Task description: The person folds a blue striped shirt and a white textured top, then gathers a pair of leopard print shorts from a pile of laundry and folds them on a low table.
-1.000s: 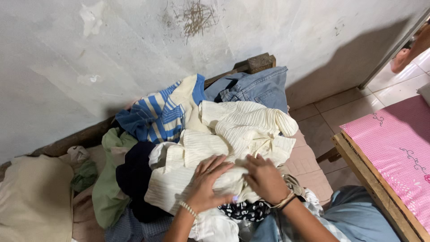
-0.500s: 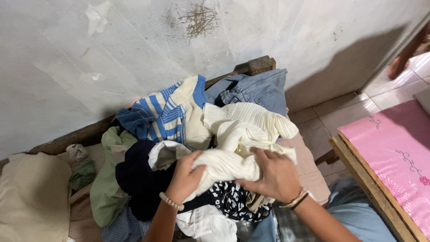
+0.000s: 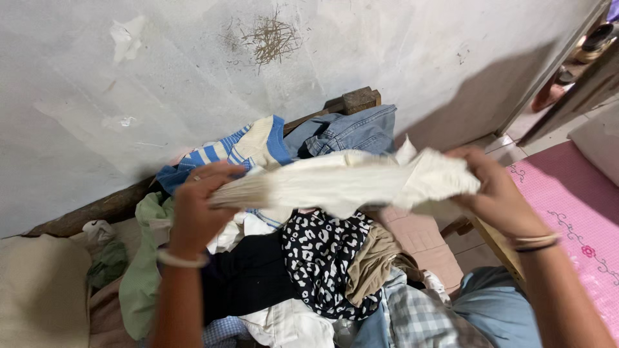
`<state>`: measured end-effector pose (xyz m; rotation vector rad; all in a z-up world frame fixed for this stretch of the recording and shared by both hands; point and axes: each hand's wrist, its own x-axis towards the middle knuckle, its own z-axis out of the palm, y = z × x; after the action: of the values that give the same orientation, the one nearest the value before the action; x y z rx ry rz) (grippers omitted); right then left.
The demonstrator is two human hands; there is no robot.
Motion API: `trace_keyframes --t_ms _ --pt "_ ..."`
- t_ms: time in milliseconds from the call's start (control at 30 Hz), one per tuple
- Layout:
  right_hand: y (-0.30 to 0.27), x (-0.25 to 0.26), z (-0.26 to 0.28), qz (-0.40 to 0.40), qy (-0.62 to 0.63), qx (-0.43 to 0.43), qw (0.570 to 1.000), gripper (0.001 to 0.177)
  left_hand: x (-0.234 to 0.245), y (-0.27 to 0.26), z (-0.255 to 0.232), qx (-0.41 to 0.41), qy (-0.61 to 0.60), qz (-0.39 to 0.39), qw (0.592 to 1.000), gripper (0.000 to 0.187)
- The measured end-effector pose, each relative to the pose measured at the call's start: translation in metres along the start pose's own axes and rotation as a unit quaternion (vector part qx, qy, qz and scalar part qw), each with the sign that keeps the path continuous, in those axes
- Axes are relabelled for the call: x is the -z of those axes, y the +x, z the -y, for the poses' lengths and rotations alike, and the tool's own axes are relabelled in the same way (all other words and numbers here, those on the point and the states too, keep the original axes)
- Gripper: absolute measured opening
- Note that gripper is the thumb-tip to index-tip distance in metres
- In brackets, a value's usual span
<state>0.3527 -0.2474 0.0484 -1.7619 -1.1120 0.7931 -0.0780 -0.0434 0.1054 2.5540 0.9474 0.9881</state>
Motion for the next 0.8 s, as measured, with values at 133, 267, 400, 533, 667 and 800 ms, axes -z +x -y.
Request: trace_keyframes --t_ms 133,267,400,533,667,800 --pt "-0.008 0.026 0.006 0.253 0.034 0.098 0.962 0.054 0.041 -0.008 0.051 0.141 -0.478 0.182 0.848 0.03" --pt "0.007 0.015 0.009 0.114 0.371 -0.05 0.92 0.064 -0.007 -0.002 0.085 0.14 -0.644 0.12 0.743 0.034" --pt "0.009 -0.02 -0.015 -0.062 0.358 -0.269 0.892 0.09 -0.095 0.0 0.105 0.216 -0.682 0.06 0.696 0.045" --pt "-0.002 -0.039 -0.107 -0.042 0.36 -0.355 0.862 0.116 -0.169 -0.035 0.115 0.402 -0.535 0.028 0.742 0.058" --pt "-0.028 -0.062 -0.197 -0.062 0.363 -0.206 0.907 0.098 -0.19 -0.065 0.109 0.535 -0.488 0.065 0.686 0.065" --pt "-0.038 -0.07 -0.208 0.017 0.084 -0.258 0.962 0.071 -0.182 -0.063 0.101 0.484 -0.401 0.177 0.757 0.058"
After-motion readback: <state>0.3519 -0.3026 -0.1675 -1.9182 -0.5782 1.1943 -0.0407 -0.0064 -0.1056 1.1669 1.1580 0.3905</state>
